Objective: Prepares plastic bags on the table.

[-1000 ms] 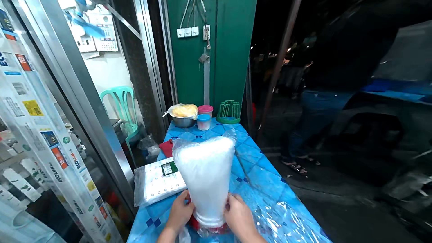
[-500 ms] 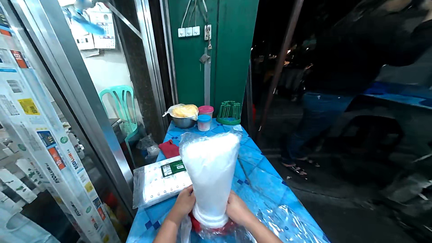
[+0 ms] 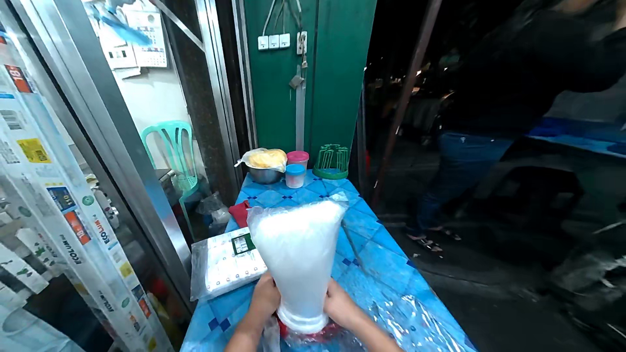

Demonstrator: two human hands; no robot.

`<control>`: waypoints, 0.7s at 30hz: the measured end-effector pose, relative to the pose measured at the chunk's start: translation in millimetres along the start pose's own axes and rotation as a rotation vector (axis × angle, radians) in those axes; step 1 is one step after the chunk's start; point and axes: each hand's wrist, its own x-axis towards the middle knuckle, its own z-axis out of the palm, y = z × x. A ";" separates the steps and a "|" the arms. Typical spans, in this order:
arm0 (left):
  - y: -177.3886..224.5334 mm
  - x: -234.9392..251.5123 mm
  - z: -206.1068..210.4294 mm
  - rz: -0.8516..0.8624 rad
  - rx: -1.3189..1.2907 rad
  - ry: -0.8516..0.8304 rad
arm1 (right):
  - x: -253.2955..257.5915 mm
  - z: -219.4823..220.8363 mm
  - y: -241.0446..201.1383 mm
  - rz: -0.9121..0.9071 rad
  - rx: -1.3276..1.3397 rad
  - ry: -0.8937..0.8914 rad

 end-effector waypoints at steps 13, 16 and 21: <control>-19.8 -73.5 4.3 0.182 -0.418 0.385 | -72.4 30.4 -9.0 -0.325 -0.211 0.604; -1.3 -107.7 -14.5 0.237 -0.789 0.333 | -97.9 40.8 -15.3 -0.640 0.012 0.640; 31.5 -148.2 -27.4 0.418 -1.126 0.098 | -129.3 50.0 -52.2 -0.651 0.306 0.223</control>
